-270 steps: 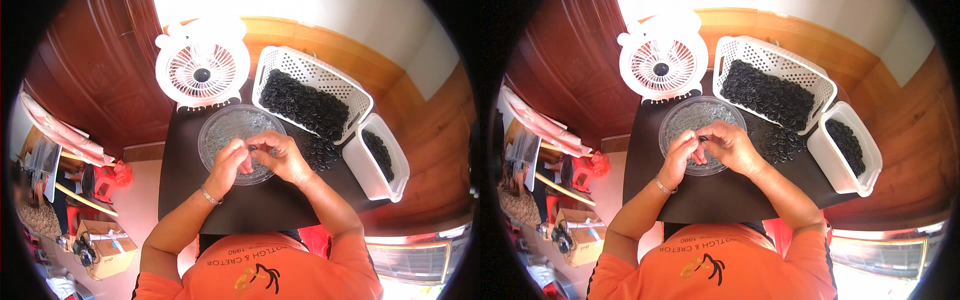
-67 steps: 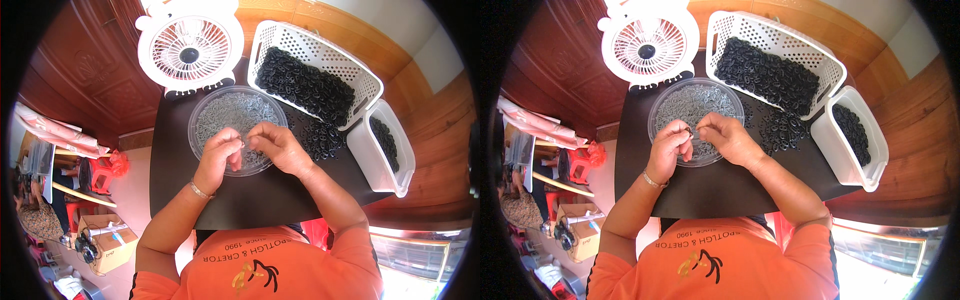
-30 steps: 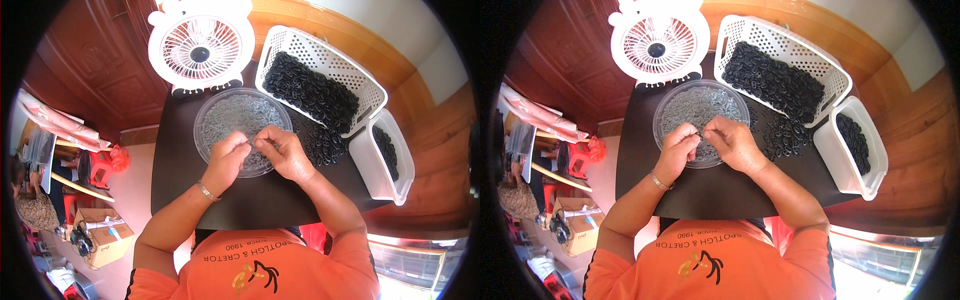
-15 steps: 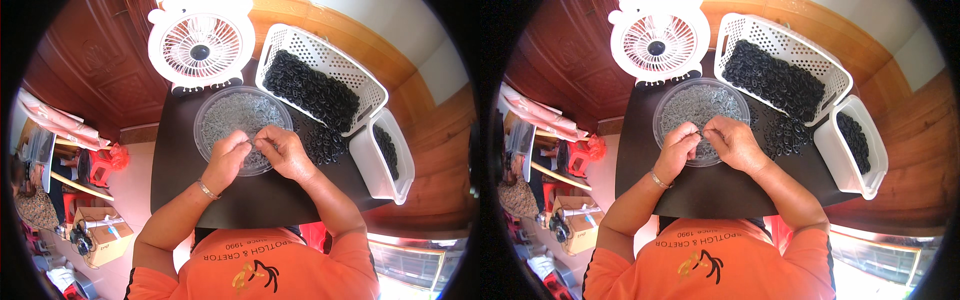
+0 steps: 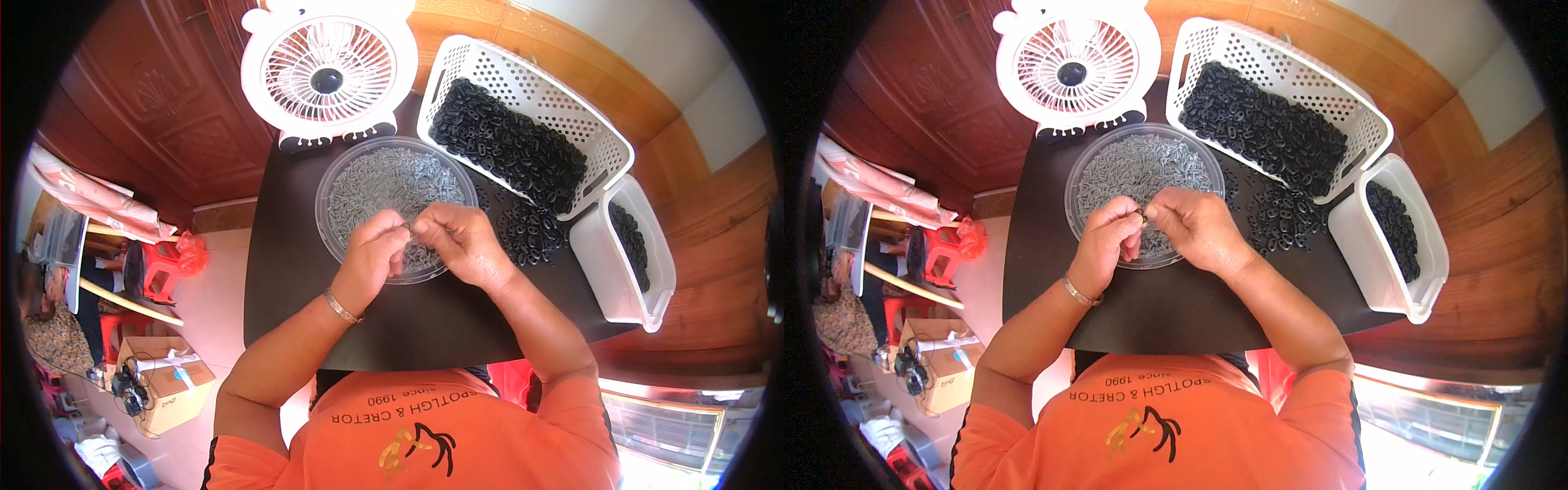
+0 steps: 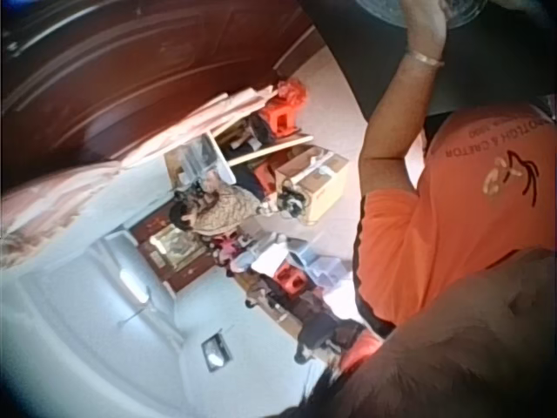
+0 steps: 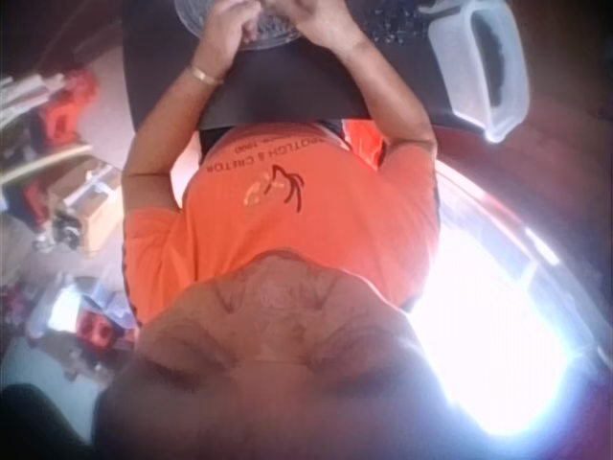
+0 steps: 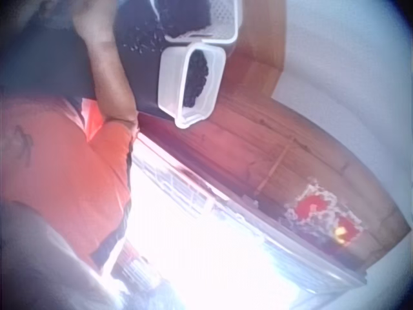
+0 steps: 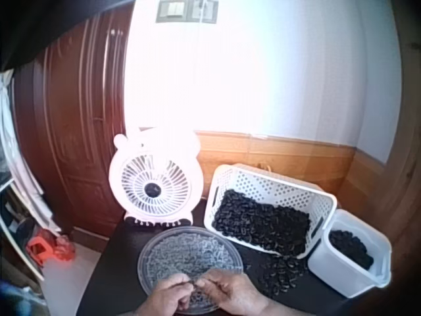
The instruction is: The person assembles plastic parts by picking clips and pins from trays and joining them together by hand.
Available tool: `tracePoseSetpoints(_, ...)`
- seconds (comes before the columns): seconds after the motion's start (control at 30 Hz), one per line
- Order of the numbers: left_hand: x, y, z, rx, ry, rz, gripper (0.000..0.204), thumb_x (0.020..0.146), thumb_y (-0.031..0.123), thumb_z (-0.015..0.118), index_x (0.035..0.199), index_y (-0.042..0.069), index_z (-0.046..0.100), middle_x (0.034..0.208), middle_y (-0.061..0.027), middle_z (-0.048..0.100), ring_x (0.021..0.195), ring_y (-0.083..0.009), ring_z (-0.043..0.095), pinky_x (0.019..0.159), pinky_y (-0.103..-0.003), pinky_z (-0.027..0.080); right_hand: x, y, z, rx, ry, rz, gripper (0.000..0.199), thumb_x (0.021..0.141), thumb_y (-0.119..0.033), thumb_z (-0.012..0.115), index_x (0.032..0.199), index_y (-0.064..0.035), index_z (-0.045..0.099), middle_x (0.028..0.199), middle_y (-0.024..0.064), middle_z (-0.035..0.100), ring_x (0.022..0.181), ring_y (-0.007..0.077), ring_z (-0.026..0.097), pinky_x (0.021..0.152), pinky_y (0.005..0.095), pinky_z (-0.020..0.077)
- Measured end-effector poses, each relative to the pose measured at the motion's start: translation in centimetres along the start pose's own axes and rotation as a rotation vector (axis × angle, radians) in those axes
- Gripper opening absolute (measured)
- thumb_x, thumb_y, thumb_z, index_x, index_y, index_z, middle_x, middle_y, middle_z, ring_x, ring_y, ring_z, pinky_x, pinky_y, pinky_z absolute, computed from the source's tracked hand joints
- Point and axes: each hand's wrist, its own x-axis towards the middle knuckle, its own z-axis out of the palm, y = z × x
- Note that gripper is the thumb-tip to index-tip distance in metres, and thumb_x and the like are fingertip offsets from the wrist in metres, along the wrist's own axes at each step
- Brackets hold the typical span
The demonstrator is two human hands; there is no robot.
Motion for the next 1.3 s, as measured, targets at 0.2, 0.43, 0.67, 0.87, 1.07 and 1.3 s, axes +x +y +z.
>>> tracePoseSetpoints(0.2, 0.7, 0.6, -1.2, -0.075, 0.097, 0.049, 0.014, 0.088, 0.016, 0.051, 0.080, 0.005, 0.052, 0.061, -0.0001, 0.049, 0.049, -0.0106, 0.048, 0.046, -0.023, 0.038, 1.0, 1.5, -2.1, -0.207, 0.175, -0.003, 0.011, 0.087, -0.010, 0.063, 0.092, -0.0016, 0.066, 0.078, 0.0092, 0.063, 0.071, 0.0188, 0.060, 0.067, 0.0288, 0.0485)
tracePoseSetpoints(0.43, 1.0, 0.6, -1.5, -0.110, 0.125, 0.062, 0.013, 0.088, 0.015, 0.051, 0.079, 0.006, 0.052, 0.060, -0.0004, 0.051, 0.049, -0.0099, 0.049, 0.046, -0.022, 0.039, 1.3, 2.1, -0.9, -0.572, 0.011, -0.206, 0.019, 0.076, -0.010, 0.067, 0.095, -0.0064, 0.065, 0.094, 0.0099, 0.061, 0.092, 0.0304, 0.057, 0.081, 0.0399, 0.0474)
tracePoseSetpoints(0.67, 1.0, 0.6, -1.4, -0.116, 0.141, 0.053, 0.015, 0.085, 0.018, 0.053, 0.077, 0.005, 0.055, 0.060, -0.0010, 0.052, 0.048, -0.0093, 0.048, 0.045, -0.022, 0.037, 1.7, 2.4, -0.3, -0.677, -0.029, -0.168, 0.021, 0.074, -0.013, 0.069, 0.093, -0.0066, 0.064, 0.091, 0.0084, 0.059, 0.092, 0.0281, 0.055, 0.083, 0.0379, 0.0461)
tracePoseSetpoints(0.87, 0.9, 0.7, -1.3, -0.123, 0.107, 0.028, 0.016, 0.086, 0.018, 0.052, 0.077, 0.005, 0.055, 0.062, -0.0031, 0.055, 0.051, -0.0110, 0.051, 0.048, -0.023, 0.039, 1.8, 2.7, -0.3, -0.611, 0.002, -0.168, 0.017, 0.075, -0.009, 0.069, 0.090, -0.0048, 0.062, 0.088, 0.0073, 0.061, 0.087, 0.0268, 0.057, 0.078, 0.0365, 0.0472)
tracePoseSetpoints(1.07, 0.6, 0.9, -1.1, -0.204, -0.010, 0.019, 0.015, 0.089, 0.020, 0.048, 0.086, 0.006, 0.051, 0.073, -0.0088, 0.061, 0.059, -0.0155, 0.058, 0.055, -0.025, 0.045, 1.5, 1.8, 0.0, 0.494, 0.011, 0.206, 0.009, 0.085, -0.004, 0.064, 0.093, -0.0018, 0.063, 0.084, 0.0009, 0.063, 0.074, 0.0090, 0.055, 0.069, 0.0244, 0.0462)
tracePoseSetpoints(1.3, 0.6, 0.5, -1.0, -0.299, -0.128, 0.098, 0.018, 0.088, 0.021, 0.048, 0.088, 0.004, 0.052, 0.075, -0.0093, 0.060, 0.064, -0.0167, 0.058, 0.059, -0.027, 0.046, 0.9, 1.1, 1.3, 0.646, -0.030, 0.250, 0.010, 0.089, -0.006, 0.061, 0.096, 0.0011, 0.064, 0.082, 0.0018, 0.063, 0.073, 0.0060, 0.054, 0.068, 0.0219, 0.0452)
